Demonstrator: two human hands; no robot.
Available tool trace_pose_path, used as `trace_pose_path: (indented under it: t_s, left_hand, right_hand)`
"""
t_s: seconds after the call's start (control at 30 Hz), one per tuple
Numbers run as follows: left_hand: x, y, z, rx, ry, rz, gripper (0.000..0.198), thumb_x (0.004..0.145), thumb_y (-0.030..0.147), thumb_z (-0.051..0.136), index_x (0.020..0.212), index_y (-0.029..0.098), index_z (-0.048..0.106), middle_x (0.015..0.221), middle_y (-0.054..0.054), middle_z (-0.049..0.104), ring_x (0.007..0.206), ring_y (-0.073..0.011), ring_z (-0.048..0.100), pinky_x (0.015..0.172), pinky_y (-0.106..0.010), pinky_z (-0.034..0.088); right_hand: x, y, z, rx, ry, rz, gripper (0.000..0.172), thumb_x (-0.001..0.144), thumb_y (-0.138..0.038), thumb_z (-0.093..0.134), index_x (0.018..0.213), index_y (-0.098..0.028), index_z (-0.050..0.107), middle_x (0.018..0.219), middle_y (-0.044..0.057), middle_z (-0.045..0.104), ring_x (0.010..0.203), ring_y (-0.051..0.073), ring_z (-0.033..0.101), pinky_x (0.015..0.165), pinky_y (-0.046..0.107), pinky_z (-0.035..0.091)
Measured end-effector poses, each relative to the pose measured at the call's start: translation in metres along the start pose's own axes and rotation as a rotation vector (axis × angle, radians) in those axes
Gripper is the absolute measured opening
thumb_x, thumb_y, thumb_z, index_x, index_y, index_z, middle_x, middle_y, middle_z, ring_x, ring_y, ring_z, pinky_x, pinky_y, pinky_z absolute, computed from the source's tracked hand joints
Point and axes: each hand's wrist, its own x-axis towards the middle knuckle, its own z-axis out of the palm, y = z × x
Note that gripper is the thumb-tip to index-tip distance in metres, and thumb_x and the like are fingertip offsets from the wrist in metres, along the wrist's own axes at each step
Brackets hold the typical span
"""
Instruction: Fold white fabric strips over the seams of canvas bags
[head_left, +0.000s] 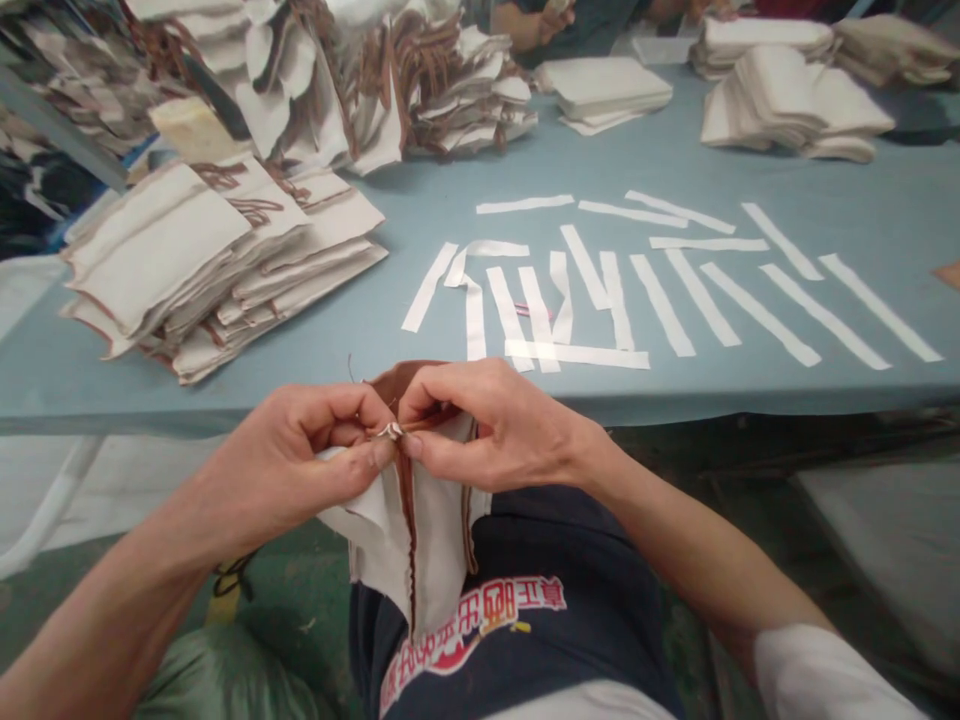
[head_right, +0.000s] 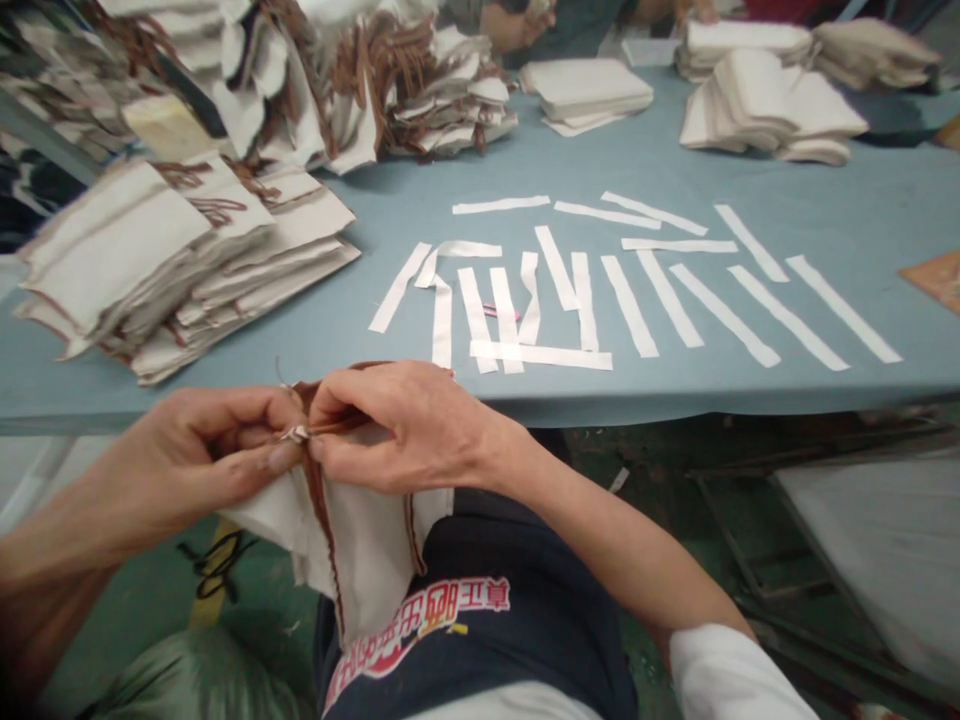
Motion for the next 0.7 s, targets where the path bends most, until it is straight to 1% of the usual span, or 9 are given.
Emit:
trace_pose_path:
  t_s: [0.1, 0.2, 0.27, 0.33, 0.43, 0.53, 0.6, 0.7]
  left_hand:
    - [-0.002, -0.003, 0.000, -0.002, -0.012, -0.034, 0.021, 0.082, 0.034, 0.077, 0.074, 0.018, 0.066, 0.057, 0.008, 0.048, 0.050, -0.0054, 0.035, 0.044, -0.014, 0.025]
    - [-0.005, -0.007, 0.000, 0.022, -0.005, -0.055, 0.022, 0.087, 0.036, 0.074, 0.079, 0.017, 0.067, 0.059, 0.007, 0.051, 0.053, -0.0056, 0.038, 0.046, -0.014, 0.028]
    - [-0.004, -0.008, 0.001, 0.041, 0.013, -0.039, 0.022, 0.089, 0.036, 0.072, 0.080, 0.016, 0.069, 0.060, 0.007, 0.053, 0.054, -0.0056, 0.039, 0.047, -0.014, 0.028]
    - [-0.003, -0.005, 0.004, 0.054, 0.026, -0.012, 0.022, 0.088, 0.035, 0.071, 0.077, 0.016, 0.069, 0.058, 0.008, 0.051, 0.052, -0.0050, 0.037, 0.046, -0.013, 0.027]
    - [-0.001, -0.002, 0.006, 0.060, 0.038, 0.010, 0.019, 0.085, 0.032, 0.071, 0.074, 0.017, 0.067, 0.055, 0.009, 0.047, 0.050, -0.0047, 0.034, 0.045, -0.014, 0.026]
    - [-0.001, -0.003, 0.006, 0.078, 0.039, 0.016, 0.017, 0.084, 0.031, 0.073, 0.077, 0.016, 0.070, 0.056, 0.008, 0.052, 0.052, -0.0056, 0.039, 0.046, -0.014, 0.029]
    - [-0.002, -0.006, 0.005, 0.087, 0.052, 0.027, 0.015, 0.085, 0.030, 0.073, 0.081, 0.016, 0.072, 0.060, 0.006, 0.058, 0.054, -0.0062, 0.043, 0.048, -0.014, 0.033]
    - [-0.004, -0.011, 0.004, 0.103, 0.065, 0.046, 0.015, 0.088, 0.030, 0.073, 0.090, 0.016, 0.076, 0.070, 0.003, 0.069, 0.061, -0.0080, 0.054, 0.054, -0.014, 0.041]
  right_hand:
    - [-0.002, -0.005, -0.001, -0.138, 0.016, -0.045, 0.008, 0.093, -0.021, 0.057, 0.091, -0.019, 0.064, 0.085, 0.001, 0.071, 0.076, 0.014, 0.060, 0.072, 0.027, 0.043]
    - [-0.002, -0.010, -0.003, -0.299, 0.038, -0.068, 0.012, 0.094, -0.019, 0.056, 0.093, -0.017, 0.068, 0.087, 0.003, 0.074, 0.078, 0.016, 0.062, 0.072, 0.029, 0.041]
    - [-0.002, -0.011, -0.006, -0.318, 0.031, -0.057, 0.013, 0.095, -0.019, 0.056, 0.093, -0.017, 0.069, 0.086, 0.004, 0.075, 0.077, 0.015, 0.062, 0.071, 0.029, 0.040]
    - [-0.002, -0.010, -0.007, -0.227, -0.003, -0.019, 0.012, 0.095, -0.019, 0.058, 0.093, -0.017, 0.070, 0.085, 0.002, 0.075, 0.075, 0.014, 0.062, 0.070, 0.027, 0.041]
    - [-0.001, -0.004, -0.009, -0.031, -0.035, 0.042, 0.010, 0.096, -0.021, 0.061, 0.094, -0.016, 0.070, 0.082, 0.000, 0.073, 0.071, 0.011, 0.060, 0.068, 0.024, 0.042]
    - [-0.002, 0.000, -0.009, 0.095, -0.039, 0.052, 0.013, 0.098, -0.024, 0.061, 0.093, -0.015, 0.070, 0.079, -0.002, 0.069, 0.069, 0.009, 0.057, 0.066, 0.023, 0.043]
    - [-0.002, 0.001, -0.008, 0.119, -0.042, 0.059, 0.013, 0.098, -0.024, 0.062, 0.093, -0.014, 0.069, 0.079, -0.002, 0.068, 0.068, 0.009, 0.056, 0.065, 0.022, 0.042]
    - [-0.002, 0.000, -0.007, 0.122, -0.039, 0.071, 0.012, 0.097, -0.023, 0.062, 0.092, -0.015, 0.069, 0.079, -0.003, 0.068, 0.068, 0.009, 0.056, 0.066, 0.022, 0.043]
